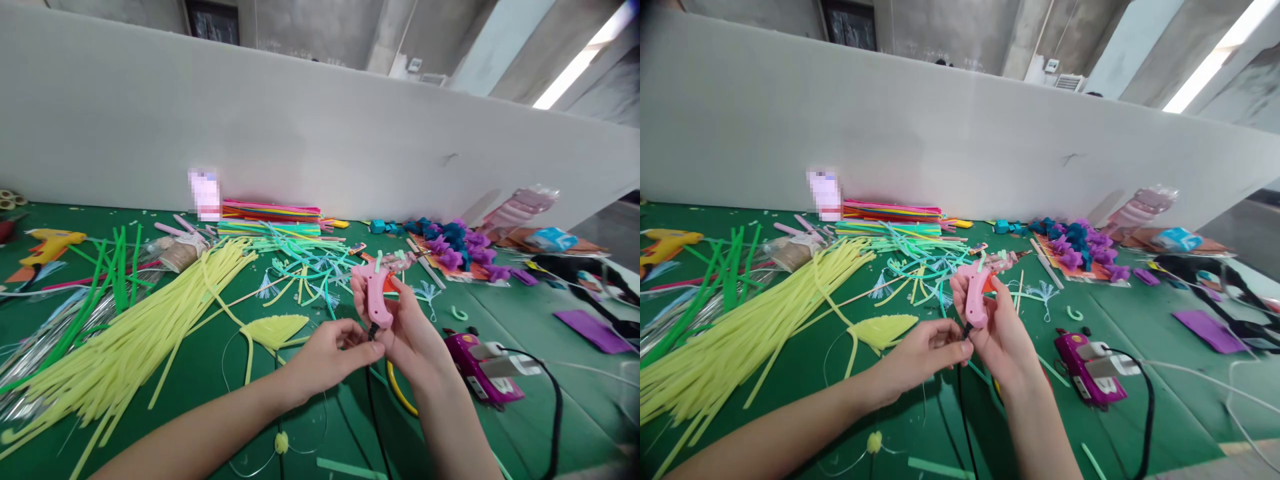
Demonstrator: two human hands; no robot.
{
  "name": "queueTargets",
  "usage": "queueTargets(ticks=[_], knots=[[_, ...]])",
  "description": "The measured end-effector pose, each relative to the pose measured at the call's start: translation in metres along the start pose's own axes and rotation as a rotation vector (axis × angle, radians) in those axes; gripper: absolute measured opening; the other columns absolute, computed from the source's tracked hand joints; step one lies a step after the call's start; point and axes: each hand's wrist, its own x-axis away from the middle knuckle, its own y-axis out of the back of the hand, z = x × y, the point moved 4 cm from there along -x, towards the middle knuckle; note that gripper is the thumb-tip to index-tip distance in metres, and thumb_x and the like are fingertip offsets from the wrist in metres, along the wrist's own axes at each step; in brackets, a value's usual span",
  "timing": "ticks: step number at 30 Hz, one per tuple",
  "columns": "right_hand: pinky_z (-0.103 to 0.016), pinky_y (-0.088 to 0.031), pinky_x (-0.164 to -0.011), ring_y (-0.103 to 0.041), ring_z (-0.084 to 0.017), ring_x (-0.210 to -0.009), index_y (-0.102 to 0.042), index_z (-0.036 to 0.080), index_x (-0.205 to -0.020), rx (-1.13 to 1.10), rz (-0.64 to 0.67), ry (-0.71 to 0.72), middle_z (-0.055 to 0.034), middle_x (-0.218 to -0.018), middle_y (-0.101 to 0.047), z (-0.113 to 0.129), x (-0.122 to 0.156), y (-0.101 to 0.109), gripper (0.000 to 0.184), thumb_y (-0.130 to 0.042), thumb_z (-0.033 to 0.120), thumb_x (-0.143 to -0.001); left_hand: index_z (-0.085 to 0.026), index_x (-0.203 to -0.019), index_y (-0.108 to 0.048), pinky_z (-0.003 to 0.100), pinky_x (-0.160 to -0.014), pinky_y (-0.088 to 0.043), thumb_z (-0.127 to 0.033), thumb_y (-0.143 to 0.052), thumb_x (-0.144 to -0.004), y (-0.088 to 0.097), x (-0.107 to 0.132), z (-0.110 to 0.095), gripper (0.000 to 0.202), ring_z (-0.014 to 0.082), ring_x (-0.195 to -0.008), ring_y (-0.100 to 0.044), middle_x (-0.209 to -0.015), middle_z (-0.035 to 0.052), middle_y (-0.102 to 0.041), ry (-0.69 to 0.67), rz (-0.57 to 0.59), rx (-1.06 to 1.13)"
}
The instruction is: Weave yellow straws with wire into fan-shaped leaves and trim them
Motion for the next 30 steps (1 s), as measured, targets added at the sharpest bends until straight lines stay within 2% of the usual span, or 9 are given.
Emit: queueTargets(ticks=[3,6,10,15,21,27,30], knots=[[-0.023,-0.061,-0.066,-0.071,-0.016,-0.077,-0.062,0.013,-0.109,-0.003,-0.024,-0.033,-0.0095,-0.094,-0.073,-0.006,0.002,-0.005,0.03,-0.045,0.032,-0.092,-0.014,-0.087,-0.063,0.023,-0.063,-0.038,-0.046,-0.07,-0.071,-0.001,-0.001,0.005,0.036,0.0122,-0.069,-0.051,-0.079,0.0024,-0.061,-0.079,-0.051,-0.133],[-0.019,-0.06,-0.067,-0.071,-0.015,-0.076,-0.063,0.013,-0.108,0.025,-0.056,-0.042,-0.0102,-0.097,-0.073,-0.013,0.003,-0.01,0.031,-0.046,0.033,-0.092,-0.013,-0.089,-0.063,0.023,-0.063,-0.038,-0.049,-0.067,-0.074,0.0,-0.003,0.01,0.039,0.0126,-0.068,-0.05,-0.078,0.0025,-0.06,-0.105,-0.086,-0.094],[-0.019,-0.059,-0.074,-0.071,-0.014,-0.085,-0.064,0.013,-0.108,0.046,-0.078,0.021,-0.0101,-0.106,-0.071,-0.015,0.001,-0.012,0.028,-0.048,0.03,-0.092,-0.014,-0.08,-0.061,0.023,-0.059,-0.036,-0.05,-0.061,-0.079,0.005,-0.001,0.009,0.036,0.0119,-0.064,-0.048,-0.069,-0.0004,-0.056,-0.11,-0.087,-0.098],[-0.022,-0.058,-0.079,-0.068,-0.017,-0.096,-0.063,0.015,-0.109,0.088,-0.084,0.093,-0.0097,-0.109,-0.07,-0.014,-0.003,-0.009,0.026,-0.051,0.028,-0.092,-0.016,-0.08,-0.062,0.023,-0.06,-0.035,-0.04,-0.053,-0.086,0.016,0.002,0.005,0.026,0.0121,-0.065,-0.049,-0.07,-0.0009,-0.058,-0.167,-0.176,-0.291],[-0.021,-0.058,-0.081,-0.067,-0.017,-0.101,-0.066,0.013,-0.106,0.146,-0.085,0.129,-0.0107,-0.11,-0.07,-0.015,-0.005,-0.01,0.025,-0.052,0.028,-0.091,-0.016,-0.086,-0.063,0.023,-0.064,-0.039,-0.031,-0.052,-0.085,0.018,-0.001,0.008,0.018,0.0135,-0.068,-0.053,-0.074,0.0005,-0.061,-0.175,-0.142,-0.264],[-0.023,-0.055,-0.088,-0.064,-0.019,-0.108,-0.064,0.011,-0.111,0.127,-0.026,0.116,-0.0118,-0.111,-0.07,-0.014,-0.003,-0.012,0.029,-0.054,0.03,-0.091,-0.015,-0.068,-0.06,0.022,-0.053,-0.031,-0.027,-0.053,-0.081,0.02,0.005,0.008,0.019,0.0103,-0.056,-0.045,-0.061,-0.0024,-0.055,-0.12,-0.11,-0.468],[-0.025,-0.055,-0.088,-0.064,-0.019,-0.107,-0.063,0.012,-0.112,0.139,-0.015,0.123,-0.0117,-0.111,-0.07,-0.009,-0.002,-0.011,0.03,-0.053,0.032,-0.091,-0.015,-0.062,-0.058,0.021,-0.052,-0.029,-0.024,-0.053,-0.079,0.021,0.011,0.0,0.02,0.008,-0.052,-0.039,-0.055,-0.0047,-0.05,-0.17,-0.142,-0.603]])
